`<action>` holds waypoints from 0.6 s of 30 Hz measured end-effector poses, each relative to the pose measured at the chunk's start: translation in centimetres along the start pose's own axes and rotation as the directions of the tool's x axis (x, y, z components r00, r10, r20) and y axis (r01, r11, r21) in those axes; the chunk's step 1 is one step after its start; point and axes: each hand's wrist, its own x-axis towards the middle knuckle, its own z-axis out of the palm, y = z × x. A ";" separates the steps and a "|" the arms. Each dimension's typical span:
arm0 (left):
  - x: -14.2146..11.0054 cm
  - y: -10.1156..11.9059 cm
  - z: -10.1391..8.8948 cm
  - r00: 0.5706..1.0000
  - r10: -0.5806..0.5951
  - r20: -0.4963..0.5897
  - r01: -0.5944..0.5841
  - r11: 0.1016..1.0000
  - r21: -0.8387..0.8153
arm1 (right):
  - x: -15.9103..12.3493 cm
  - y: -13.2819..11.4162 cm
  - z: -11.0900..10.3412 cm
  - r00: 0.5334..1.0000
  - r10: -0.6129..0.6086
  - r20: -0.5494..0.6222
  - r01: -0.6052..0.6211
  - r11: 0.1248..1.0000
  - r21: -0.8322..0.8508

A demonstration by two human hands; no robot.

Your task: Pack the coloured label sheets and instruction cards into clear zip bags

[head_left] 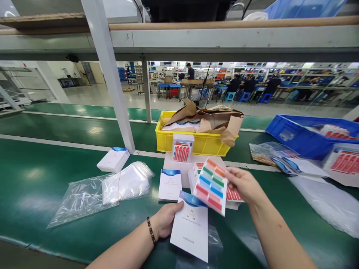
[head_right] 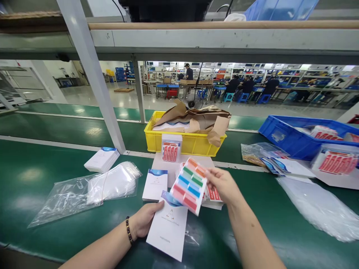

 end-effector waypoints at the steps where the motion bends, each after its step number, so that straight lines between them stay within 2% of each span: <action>1: 0.1 0.0 0.2 1.000 0.011 0.016 -0.010 1.000 -0.028 | -1.0 -0.3 1.0 0.996 0.025 0.084 -0.027 0.999 0.020; 3: 0.2 0.0 0.5 0.999 0.038 0.037 -0.036 0.997 -0.063 | -2.9 -0.7 3.4 0.959 0.071 0.274 -0.086 0.996 0.040; 4: 0.2 -0.1 0.5 0.999 0.047 0.027 -0.046 0.997 -0.054 | -3.7 -0.8 4.5 0.949 0.055 0.311 -0.064 0.998 0.019; 5: 0.3 -0.2 0.4 0.999 0.051 0.005 -0.050 0.998 -0.030 | -4.3 -0.9 5.5 0.947 0.033 0.319 -0.032 0.999 -0.011; 7: 0.3 -0.5 0.0 0.997 0.052 -0.051 -0.050 0.998 0.034 | -4.8 -0.8 6.3 0.965 -0.021 0.260 0.045 0.995 -0.089; 10: 0.3 -0.6 -0.6 0.995 0.037 -0.091 -0.031 0.997 0.073 | -4.9 -0.2 4.5 0.992 -0.111 0.056 0.121 0.968 -0.218; 13: 0.1 -0.5 -0.6 0.995 0.008 -0.101 0.000 0.997 0.071 | -4.9 1.1 0.9 0.971 -0.214 -0.108 0.147 0.887 -0.438; 15: 0.0 -0.4 -0.6 0.996 0.005 -0.095 0.001 0.998 0.069 | -5.2 2.5 -1.0 0.968 -0.234 -0.088 0.137 0.791 -0.597; 18: -0.1 -0.5 -0.5 0.995 0.003 -0.100 0.003 0.998 0.056 | -5.9 4.6 -2.0 0.974 -0.228 0.004 0.157 0.661 -0.734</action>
